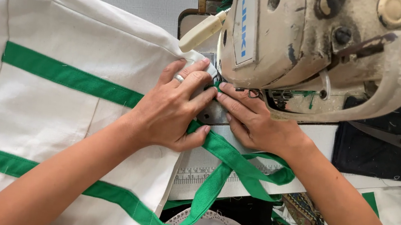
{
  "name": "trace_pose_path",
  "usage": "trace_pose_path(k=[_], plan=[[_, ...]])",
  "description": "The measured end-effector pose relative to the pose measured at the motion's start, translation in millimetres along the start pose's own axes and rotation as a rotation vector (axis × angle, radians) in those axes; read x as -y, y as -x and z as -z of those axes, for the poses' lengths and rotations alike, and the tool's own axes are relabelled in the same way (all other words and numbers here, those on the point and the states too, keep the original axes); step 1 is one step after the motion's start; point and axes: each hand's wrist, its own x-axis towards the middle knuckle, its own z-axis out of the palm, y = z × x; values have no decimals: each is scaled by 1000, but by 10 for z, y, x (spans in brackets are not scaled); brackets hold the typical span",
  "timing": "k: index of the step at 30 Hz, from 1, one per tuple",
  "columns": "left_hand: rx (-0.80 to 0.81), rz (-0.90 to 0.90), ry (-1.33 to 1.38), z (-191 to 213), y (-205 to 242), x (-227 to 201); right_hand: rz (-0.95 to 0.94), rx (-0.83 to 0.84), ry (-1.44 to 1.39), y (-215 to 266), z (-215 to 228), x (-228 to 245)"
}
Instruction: Sewing straps onto tote bags and trimming excess fabric using an industrial sewing machine and scissors.
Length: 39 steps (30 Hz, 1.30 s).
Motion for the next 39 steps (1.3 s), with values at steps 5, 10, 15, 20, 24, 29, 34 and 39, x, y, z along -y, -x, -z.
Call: trace_pose_path(k=[5,10,15,20,24,29,34,39], plan=[[-16,15,3,-31,-44,44,-17,-35,-37,23,-77,-90],[-13,16,1,-38,-65,69,-87,-4,-21,-23,8,-59],[-20,22,-7,-53,-67,94,-104,-8,229,-141,190,55],[-15,20,-9,-26,-66,81,-99,-33,105,-150,178,91],[-18,12,-2,-12,-58,83,-174,-2,-22,-112,118,110],[-14,11,-3,-4,-57,76,-271,38,28,-77,92,177],[-34,-7,-7,9,-68,61,-390,123,120,-99,145,222],[-83,-43,-31,7,-48,48,-428,198,234,-82,141,215]])
